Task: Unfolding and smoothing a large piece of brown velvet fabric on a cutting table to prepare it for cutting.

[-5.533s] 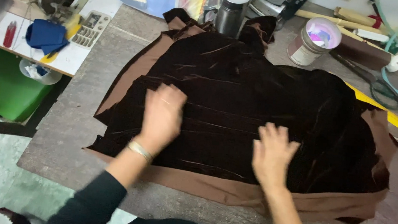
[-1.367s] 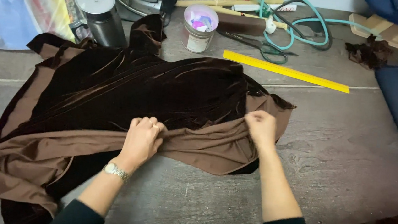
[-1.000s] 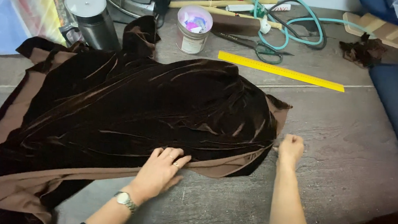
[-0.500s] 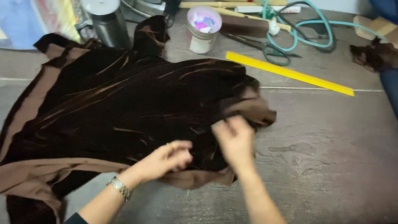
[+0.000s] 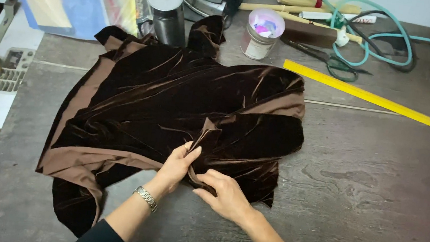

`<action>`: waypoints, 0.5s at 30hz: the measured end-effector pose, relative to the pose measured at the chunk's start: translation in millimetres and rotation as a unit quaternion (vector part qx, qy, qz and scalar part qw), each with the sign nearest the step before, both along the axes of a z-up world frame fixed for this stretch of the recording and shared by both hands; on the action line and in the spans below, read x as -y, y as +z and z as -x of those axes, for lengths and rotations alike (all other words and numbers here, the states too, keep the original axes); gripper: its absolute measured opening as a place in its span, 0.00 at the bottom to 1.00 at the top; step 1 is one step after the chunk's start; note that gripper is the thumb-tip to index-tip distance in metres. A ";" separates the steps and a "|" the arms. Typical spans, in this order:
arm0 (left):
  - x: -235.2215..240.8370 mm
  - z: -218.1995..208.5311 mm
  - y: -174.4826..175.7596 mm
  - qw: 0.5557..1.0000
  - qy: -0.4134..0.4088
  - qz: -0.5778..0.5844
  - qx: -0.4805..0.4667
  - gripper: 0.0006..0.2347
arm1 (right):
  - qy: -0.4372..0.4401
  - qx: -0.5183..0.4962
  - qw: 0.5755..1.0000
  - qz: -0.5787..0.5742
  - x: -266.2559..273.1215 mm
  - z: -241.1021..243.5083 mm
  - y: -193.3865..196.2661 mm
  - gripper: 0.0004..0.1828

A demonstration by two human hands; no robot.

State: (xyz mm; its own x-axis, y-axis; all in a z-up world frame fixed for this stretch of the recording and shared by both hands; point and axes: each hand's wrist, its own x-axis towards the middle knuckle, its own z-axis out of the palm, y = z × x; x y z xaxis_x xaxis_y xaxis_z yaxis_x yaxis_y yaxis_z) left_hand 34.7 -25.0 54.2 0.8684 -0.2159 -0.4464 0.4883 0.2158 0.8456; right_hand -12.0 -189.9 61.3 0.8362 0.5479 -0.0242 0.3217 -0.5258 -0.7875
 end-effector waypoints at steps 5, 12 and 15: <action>0.5 -0.6 -11.4 0.998 0.015 -0.022 0.059 0.08 | 0.009 0.006 1.000 -0.014 3.3 3.6 -0.7 0.18; -9.6 2.9 -18.1 0.995 0.029 -0.021 0.097 0.13 | -0.015 -0.036 0.999 -0.029 10.5 6.2 -0.4 0.11; -13.3 4.8 -21.3 0.995 0.030 0.019 0.090 0.08 | -0.027 -0.045 0.998 -0.019 10.6 7.0 -0.9 0.10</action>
State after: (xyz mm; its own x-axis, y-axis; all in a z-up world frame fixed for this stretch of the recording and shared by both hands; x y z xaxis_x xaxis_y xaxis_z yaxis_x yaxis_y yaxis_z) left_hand 29.9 -11.8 33.0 0.9457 -0.1746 -0.2741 0.3140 0.2735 0.9092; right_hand -19.1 -200.5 60.4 0.8599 0.5041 -0.0809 0.2206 -0.5097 -0.8316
